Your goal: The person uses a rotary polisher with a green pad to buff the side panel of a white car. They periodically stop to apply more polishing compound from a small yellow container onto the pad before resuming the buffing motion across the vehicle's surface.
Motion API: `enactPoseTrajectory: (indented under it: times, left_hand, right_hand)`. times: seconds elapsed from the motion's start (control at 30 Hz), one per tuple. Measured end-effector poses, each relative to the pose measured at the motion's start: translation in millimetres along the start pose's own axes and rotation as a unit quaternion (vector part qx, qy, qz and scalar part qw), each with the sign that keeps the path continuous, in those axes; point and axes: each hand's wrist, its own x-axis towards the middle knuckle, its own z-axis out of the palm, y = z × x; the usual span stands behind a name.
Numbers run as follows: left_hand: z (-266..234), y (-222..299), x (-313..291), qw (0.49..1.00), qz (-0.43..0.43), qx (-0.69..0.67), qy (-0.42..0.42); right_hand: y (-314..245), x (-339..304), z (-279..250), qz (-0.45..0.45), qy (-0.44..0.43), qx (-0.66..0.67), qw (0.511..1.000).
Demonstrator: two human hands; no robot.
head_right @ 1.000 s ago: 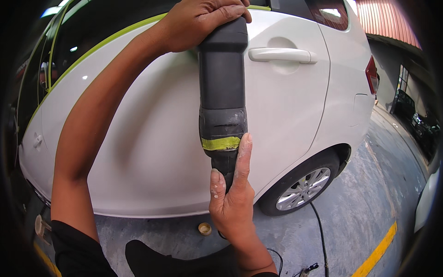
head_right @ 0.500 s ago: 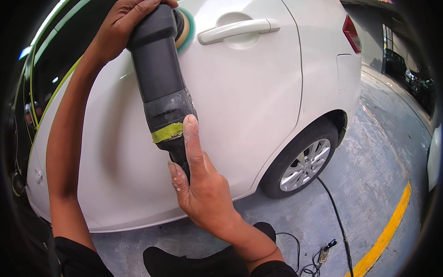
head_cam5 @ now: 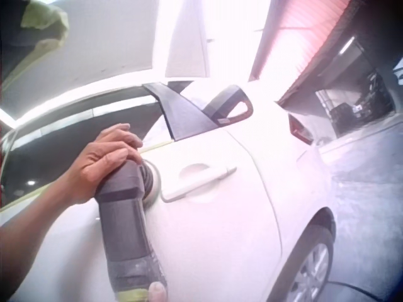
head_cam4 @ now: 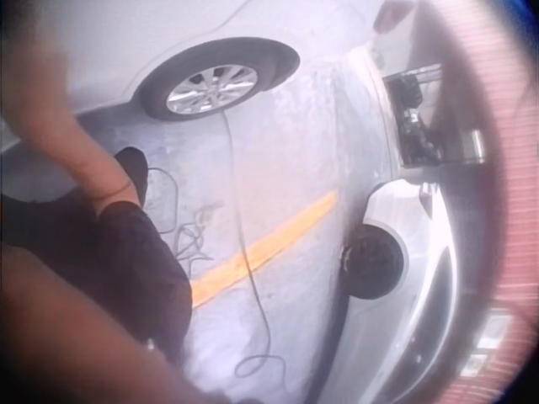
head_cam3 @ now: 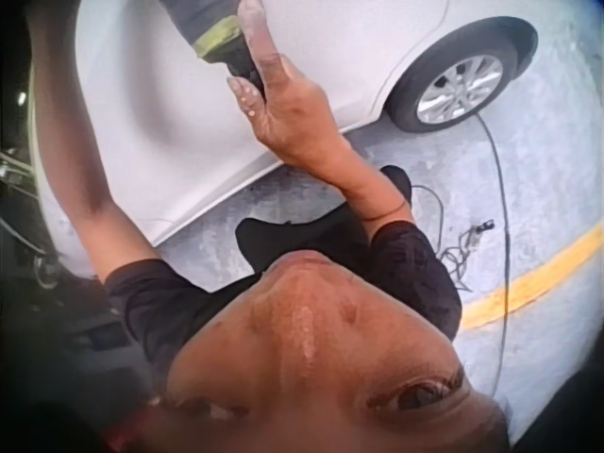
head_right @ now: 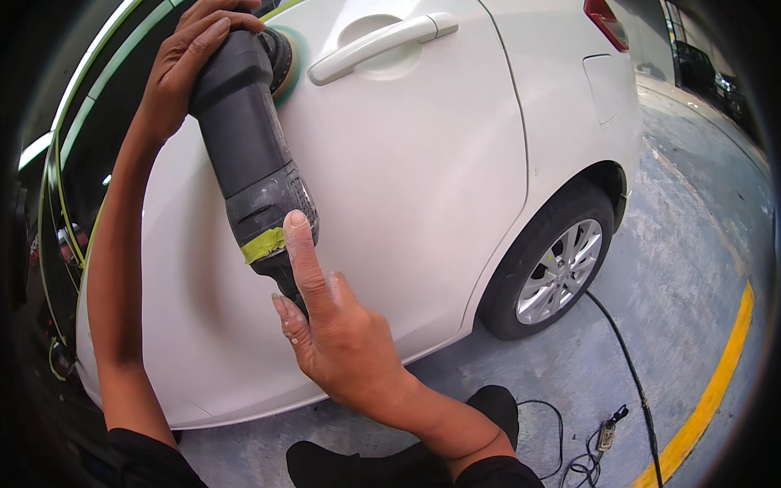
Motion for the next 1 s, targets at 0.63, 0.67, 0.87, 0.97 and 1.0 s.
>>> enactPoseTrajectory:
  times: [0.63, 0.67, 0.87, 0.97, 1.0]
  left_hand:
    - [-12.7, -3.3, -34.7, 0.999, -0.012, 0.042, 0.024]
    - [-16.6, -5.8, -36.5, 0.999, -0.009, 0.043, 0.019]
    - [-29.1, 8.5, -54.8, 0.997, -0.063, 0.031, 0.031]
    - [-32.3, 1.2, -68.2, 0.997, -0.048, 0.026, 0.047]
    - [-39.5, 7.8, -69.7, 0.998, -0.056, 0.014, 0.035]
  right_hand:
    - [-5.6, -8.3, 17.3, -0.028, -0.035, 0.007, 0.999]
    - [-5.9, -7.6, 18.4, -0.029, -0.035, 0.007, 0.999]
    - [-11.3, -14.1, 36.3, -0.041, -0.012, 0.0, 0.999]
    - [-13.6, -19.1, 44.6, -0.034, -0.025, -0.002, 0.999]
    - [-14.0, -20.1, 47.7, -0.033, -0.028, -0.002, 0.999]
